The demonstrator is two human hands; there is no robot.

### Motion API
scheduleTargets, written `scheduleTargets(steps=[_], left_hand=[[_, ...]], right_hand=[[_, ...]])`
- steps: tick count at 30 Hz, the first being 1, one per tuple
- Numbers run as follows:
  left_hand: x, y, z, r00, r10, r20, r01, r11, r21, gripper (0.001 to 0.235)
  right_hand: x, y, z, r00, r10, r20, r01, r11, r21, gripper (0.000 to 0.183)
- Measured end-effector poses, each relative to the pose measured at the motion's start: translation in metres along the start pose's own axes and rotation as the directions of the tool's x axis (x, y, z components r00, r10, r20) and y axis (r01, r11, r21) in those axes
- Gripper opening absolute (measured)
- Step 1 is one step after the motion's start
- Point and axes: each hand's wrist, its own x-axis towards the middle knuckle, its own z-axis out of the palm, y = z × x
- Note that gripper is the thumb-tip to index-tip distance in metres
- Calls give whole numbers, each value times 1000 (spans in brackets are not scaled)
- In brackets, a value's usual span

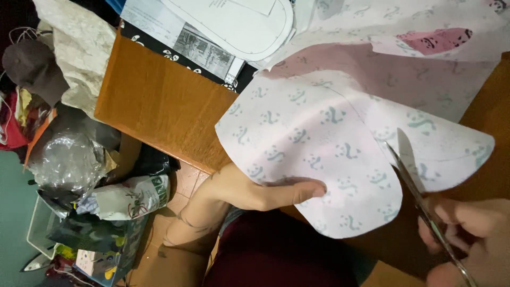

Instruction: Cutting out fabric pieces using scissors following a pattern

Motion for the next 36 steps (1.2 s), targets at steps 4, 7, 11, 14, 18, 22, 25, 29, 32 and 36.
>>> scheduleTargets(steps=[4, 7, 11, 14, 18, 22, 25, 29, 32, 36], left_hand=[[-19, -43, 16, 967, 254, 14, -251, 946, 204, 20], [-19, -29, 25, 998, 39, 52, -43, 996, 75, 17], [-24, -32, 25, 972, 177, 154, -202, 966, 161, 30], [-15, -5, 18, 999, -48, 21, 49, 998, -43, 44], [-24, -23, 21, 993, 97, 63, -94, 994, -53, 17], [-34, -40, 24, 982, 108, 157, -108, 994, -8, 28], [-17, -2, 14, 999, 0, 51, 3, 998, -64, 49], [-21, -10, 17, 999, 39, -11, -40, 997, -65, 43], [-22, -14, 16, 993, 118, 18, -117, 990, -80, 28], [-22, -9, 13, 997, 69, -40, -72, 994, -78, 36]], right_hand=[[-3, -54, 11, 964, 177, -197, -192, 980, -58, 49], [-7, -52, 22, 900, 342, -271, -329, 940, 94, 52], [-5, -59, 24, 917, 296, -268, -277, 955, 105, 61], [-1, -64, 25, 963, 119, -241, -110, 993, 53, 55], [7, -100, 41, 895, 178, -409, -171, 984, 54, 35], [3, -58, 33, 955, -11, -296, 23, 999, 36, 65], [5, -58, 30, 958, -19, -286, 23, 1000, 8, 73], [-1, -84, 36, 868, 354, -349, -308, 934, 182, 46], [1, -89, 34, 876, 305, -374, -264, 951, 159, 44], [7, -77, 25, 929, 236, -286, -224, 972, 74, 54]])
